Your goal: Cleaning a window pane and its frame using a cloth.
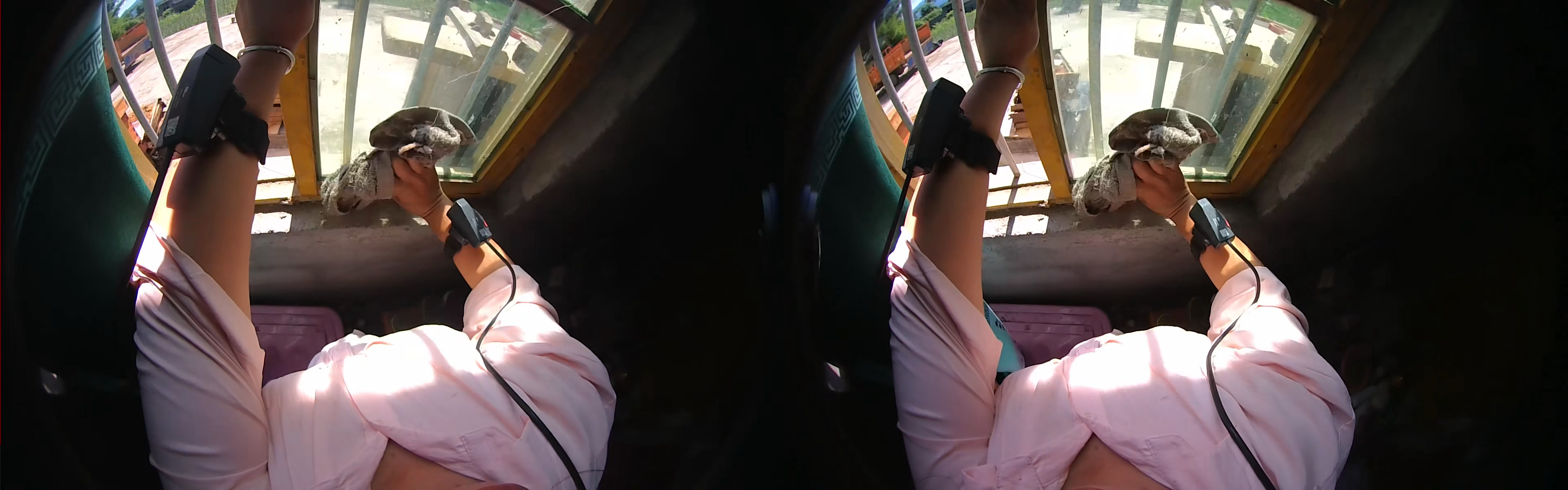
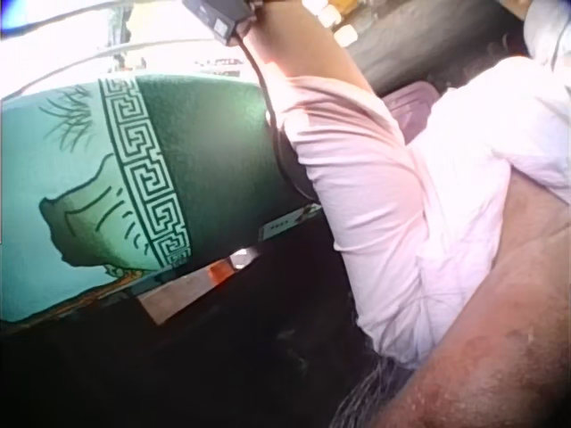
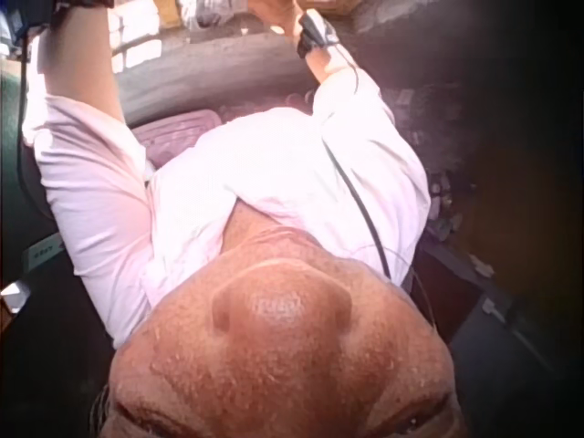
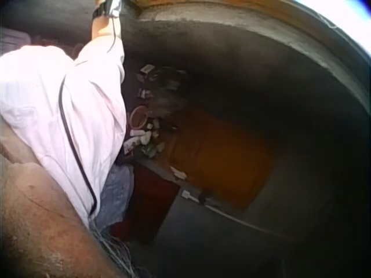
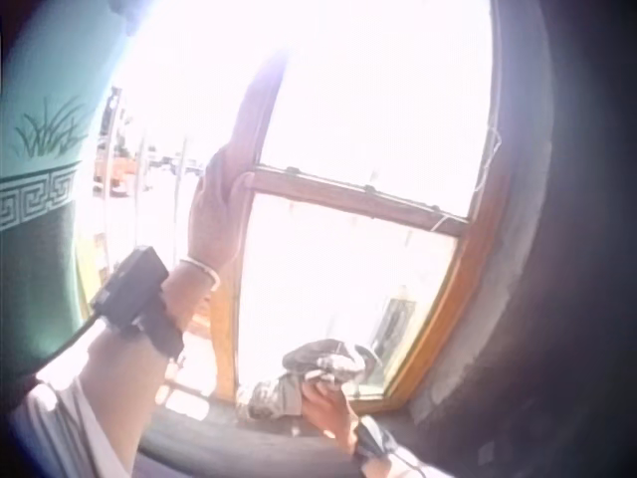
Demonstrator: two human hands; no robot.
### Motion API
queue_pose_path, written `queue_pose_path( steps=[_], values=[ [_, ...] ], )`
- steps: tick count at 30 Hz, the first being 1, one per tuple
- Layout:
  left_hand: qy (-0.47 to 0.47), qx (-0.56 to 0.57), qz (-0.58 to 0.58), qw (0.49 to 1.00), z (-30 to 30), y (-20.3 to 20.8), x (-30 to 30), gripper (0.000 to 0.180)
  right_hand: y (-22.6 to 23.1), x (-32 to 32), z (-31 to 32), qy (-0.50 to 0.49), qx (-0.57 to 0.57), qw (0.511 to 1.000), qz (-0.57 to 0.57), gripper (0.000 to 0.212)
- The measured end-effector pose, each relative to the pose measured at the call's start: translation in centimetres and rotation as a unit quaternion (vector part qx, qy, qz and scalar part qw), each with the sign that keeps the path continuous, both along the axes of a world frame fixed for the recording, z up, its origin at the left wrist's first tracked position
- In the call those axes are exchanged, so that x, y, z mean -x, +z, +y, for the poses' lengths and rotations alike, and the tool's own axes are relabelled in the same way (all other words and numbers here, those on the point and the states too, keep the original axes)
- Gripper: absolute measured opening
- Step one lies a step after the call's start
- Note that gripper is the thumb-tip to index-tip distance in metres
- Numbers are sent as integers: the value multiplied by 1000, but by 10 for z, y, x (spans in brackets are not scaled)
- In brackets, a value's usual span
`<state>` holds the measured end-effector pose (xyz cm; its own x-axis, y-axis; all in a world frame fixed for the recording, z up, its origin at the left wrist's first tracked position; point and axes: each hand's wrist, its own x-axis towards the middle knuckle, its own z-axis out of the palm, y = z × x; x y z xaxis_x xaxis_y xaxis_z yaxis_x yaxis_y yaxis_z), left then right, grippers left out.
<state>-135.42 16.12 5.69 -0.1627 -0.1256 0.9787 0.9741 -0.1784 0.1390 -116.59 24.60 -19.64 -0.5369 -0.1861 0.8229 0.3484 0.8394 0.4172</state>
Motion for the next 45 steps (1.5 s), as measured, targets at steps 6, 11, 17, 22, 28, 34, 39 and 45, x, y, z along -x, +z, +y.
queue_pose_path(
  steps=[6, 11, 17, 22, 28, 34, 39, 45],
  values=[
    [14, 22, -5, 1000, -2, 2, 0, 48, 67, -52, 44, -69, -30, 996, 37, 45],
    [3, 6, -10, 1000, 7, 3, 1, 52, 167, -98, 105, -125, -20, 971, 201, 55],
    [0, 5, -7, 1000, 6, 1, 0, 55, 8, -64, 68, -53, 170, 960, 217, 70],
    [23, -4, -2, 1000, 3, 5, 2, 52, -48, -72, 36, -57, 200, 977, -35, 70],
    [-1, 14, -14, 1000, 2, 2, -6, 49, 99, -114, 84, 0, 67, 978, 195, 34],
    [24, 2, 47, 999, -2, 8, -2, 47, 31, -87, 85, 1, 106, 957, 270, 54],
    [45, -28, 48, 997, 9, 4, 12, 47, -64, -78, 49, 5, 263, 928, 266, 48],
    [11, -17, 26, 999, -6, 2, 4, 46, 22, -86, 21, 53, 206, 948, 239, 31]
  ],
)
